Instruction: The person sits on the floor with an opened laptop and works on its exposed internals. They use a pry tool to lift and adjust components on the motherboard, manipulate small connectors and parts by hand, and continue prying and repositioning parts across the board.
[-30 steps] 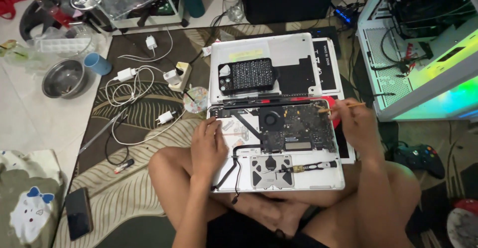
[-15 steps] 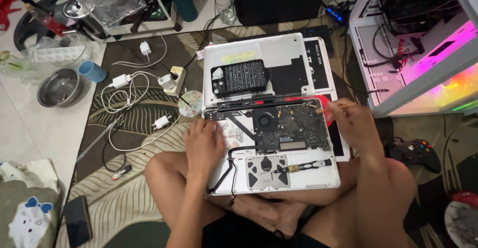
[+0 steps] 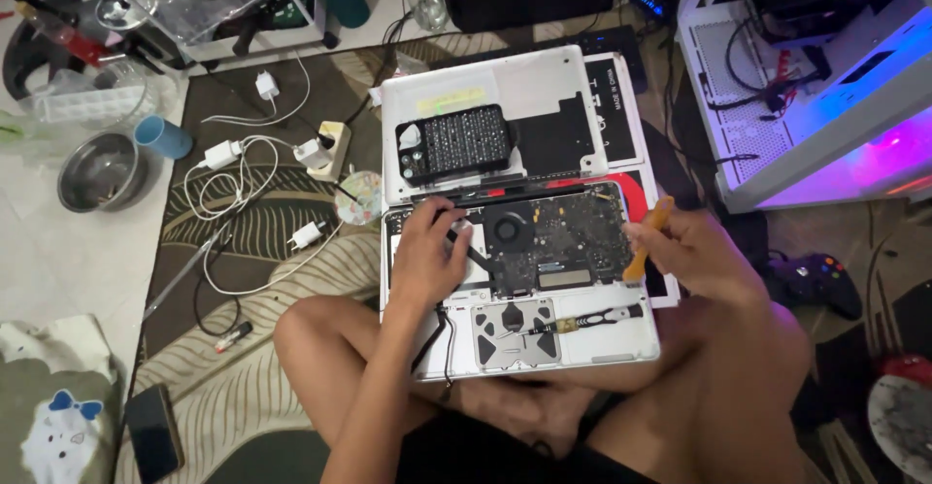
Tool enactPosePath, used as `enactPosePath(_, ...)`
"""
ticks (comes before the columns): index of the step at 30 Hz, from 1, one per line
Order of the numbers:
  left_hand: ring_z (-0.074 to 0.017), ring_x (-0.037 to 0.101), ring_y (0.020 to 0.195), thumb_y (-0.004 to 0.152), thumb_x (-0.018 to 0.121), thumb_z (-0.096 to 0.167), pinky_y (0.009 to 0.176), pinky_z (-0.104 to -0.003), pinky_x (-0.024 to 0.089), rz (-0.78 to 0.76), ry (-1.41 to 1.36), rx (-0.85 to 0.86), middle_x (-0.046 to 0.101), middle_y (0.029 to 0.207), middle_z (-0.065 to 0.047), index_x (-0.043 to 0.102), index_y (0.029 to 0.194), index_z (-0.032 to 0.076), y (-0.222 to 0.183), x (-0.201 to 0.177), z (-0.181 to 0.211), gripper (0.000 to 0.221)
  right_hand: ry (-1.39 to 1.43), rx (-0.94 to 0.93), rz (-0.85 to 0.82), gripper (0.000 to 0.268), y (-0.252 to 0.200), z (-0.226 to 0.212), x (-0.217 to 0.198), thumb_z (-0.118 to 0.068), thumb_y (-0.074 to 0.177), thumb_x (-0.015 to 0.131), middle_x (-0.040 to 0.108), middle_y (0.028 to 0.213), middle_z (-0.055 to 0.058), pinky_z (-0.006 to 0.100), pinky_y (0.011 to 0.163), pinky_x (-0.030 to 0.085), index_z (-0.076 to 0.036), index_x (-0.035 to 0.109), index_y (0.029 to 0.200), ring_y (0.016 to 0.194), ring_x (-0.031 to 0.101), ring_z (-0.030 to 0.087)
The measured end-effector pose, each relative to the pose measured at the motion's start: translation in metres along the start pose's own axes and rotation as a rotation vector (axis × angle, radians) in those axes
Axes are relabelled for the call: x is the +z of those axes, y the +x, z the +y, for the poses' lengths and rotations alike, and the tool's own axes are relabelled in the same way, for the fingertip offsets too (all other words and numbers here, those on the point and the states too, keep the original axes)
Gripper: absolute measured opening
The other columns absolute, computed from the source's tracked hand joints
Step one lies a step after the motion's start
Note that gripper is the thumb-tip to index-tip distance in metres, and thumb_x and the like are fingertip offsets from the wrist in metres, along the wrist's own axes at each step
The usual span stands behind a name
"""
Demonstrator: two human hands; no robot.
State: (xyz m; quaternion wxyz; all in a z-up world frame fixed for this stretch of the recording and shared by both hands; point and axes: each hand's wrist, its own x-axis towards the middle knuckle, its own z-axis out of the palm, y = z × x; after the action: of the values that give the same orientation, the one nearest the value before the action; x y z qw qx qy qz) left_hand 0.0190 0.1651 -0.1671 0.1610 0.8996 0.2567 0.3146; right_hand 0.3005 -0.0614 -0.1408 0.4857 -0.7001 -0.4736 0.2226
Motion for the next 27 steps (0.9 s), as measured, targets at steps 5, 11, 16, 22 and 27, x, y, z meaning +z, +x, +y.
enactPosePath(5, -0.0362, 0.063, 0.119, 0.094, 0.07, 0.023, 0.108, -0.045, 0.047, -0.031, 0.018, -0.017, 0.065, 0.114, -0.012, 0.074, 0.11, 0.006, 0.001, 0.001, -0.002, 0.024, -0.072, 0.0, 0.057, 0.036, 0.01, -0.003, 0.009, -0.025, 0.102, 0.066, 0.064, 0.048, 0.008, 0.032, 0.057, 0.047, -0.008, 0.074, 0.071, 0.046, 0.057, 0.019)
enactPosePath(11, -0.0347, 0.063, 0.119, 0.094, 0.07, 0.024, 0.109, -0.045, 0.046, -0.022, 0.014, -0.021, 0.065, 0.114, -0.011, 0.074, 0.11, 0.007, 0.002, -0.001, 0.0, 0.023, -0.048, 0.071, -0.127, 0.043, 0.005, 0.011, -0.004, -0.022, 0.101, 0.063, 0.063, 0.045, 0.011, 0.038, 0.054, 0.049, -0.005, 0.072, 0.062, 0.039, 0.054, 0.023)
enactPosePath(16, -0.0345, 0.064, 0.119, 0.095, 0.069, 0.024, 0.11, -0.045, 0.045, -0.029, -0.002, -0.041, 0.064, 0.113, -0.01, 0.074, 0.11, 0.007, 0.002, -0.007, 0.006, 0.023, -0.125, 0.085, 0.061, 0.043, 0.009, 0.021, -0.004, -0.027, 0.106, 0.066, 0.064, 0.051, 0.012, 0.036, 0.058, 0.046, -0.006, 0.073, 0.069, 0.046, 0.059, 0.025)
enactPosePath(22, -0.0329, 0.064, 0.118, 0.094, 0.07, 0.025, 0.111, -0.045, 0.044, -0.024, 0.009, -0.037, 0.064, 0.113, -0.009, 0.074, 0.11, 0.008, 0.002, -0.001, 0.001, 0.024, -0.123, 0.109, 0.025, 0.04, 0.01, 0.007, 0.007, -0.029, 0.1, 0.069, 0.063, 0.048, 0.01, 0.036, 0.057, 0.048, -0.006, 0.074, 0.068, 0.047, 0.06, 0.022)
enactPosePath(27, -0.0328, 0.064, 0.119, 0.093, 0.071, 0.025, 0.111, -0.046, 0.044, -0.025, 0.004, -0.048, 0.064, 0.114, -0.009, 0.074, 0.11, 0.008, 0.003, -0.002, 0.002, 0.024, -0.115, 0.079, 0.079, 0.048, 0.011, -0.005, 0.012, -0.028, 0.101, 0.067, 0.063, 0.048, 0.005, 0.032, 0.062, 0.048, -0.011, 0.069, 0.055, 0.051, 0.058, 0.017)
